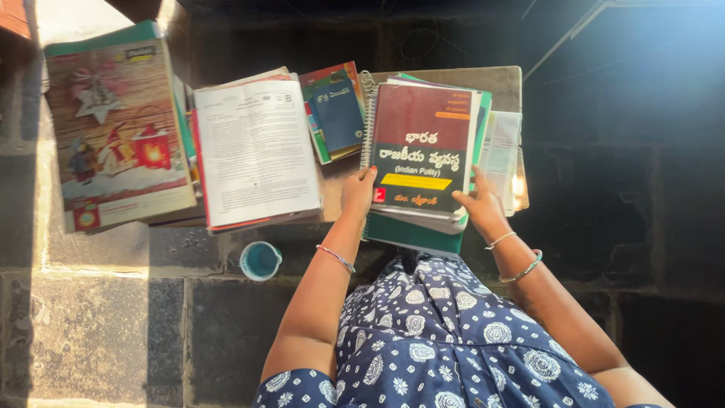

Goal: The person picks up various books and notebooks from a small table, briefly opens some to check pages, and places them onto a shelf. The person handles items one at a time, moving between the table and the shelf repeatedly.

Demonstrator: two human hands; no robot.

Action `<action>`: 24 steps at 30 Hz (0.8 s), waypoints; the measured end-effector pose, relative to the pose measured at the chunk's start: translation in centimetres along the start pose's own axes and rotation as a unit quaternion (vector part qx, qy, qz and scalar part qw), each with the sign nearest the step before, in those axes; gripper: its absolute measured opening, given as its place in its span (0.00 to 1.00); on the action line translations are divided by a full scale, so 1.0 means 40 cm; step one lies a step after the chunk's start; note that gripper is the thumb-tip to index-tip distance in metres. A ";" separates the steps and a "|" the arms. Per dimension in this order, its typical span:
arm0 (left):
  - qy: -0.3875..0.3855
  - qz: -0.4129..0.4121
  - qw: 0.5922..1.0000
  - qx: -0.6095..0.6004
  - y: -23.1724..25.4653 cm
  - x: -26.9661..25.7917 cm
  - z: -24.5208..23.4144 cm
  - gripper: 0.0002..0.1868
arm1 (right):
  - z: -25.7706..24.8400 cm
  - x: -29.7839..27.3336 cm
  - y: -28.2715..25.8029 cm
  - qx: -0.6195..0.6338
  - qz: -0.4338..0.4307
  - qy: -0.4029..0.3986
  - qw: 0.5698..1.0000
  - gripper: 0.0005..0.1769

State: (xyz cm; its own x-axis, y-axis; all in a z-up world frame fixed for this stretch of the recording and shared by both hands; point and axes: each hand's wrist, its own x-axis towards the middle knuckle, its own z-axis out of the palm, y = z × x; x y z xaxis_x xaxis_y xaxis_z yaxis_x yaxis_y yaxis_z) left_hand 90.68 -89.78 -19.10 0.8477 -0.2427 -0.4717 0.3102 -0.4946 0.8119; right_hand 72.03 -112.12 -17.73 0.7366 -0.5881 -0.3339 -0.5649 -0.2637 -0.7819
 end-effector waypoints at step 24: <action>0.038 0.048 0.972 0.225 0.110 -0.036 0.114 0.44 | -0.075 0.103 0.018 0.207 0.169 -0.106 0.958 0.41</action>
State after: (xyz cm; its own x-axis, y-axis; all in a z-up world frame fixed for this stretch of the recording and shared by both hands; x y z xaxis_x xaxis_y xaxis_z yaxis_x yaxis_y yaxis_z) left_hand 88.89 -95.42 -16.41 0.8979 -0.2528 -0.3603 0.0219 -0.7920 0.6102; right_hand 73.56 -117.02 -18.09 0.6218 -0.4063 -0.6695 -0.6207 0.2657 -0.7377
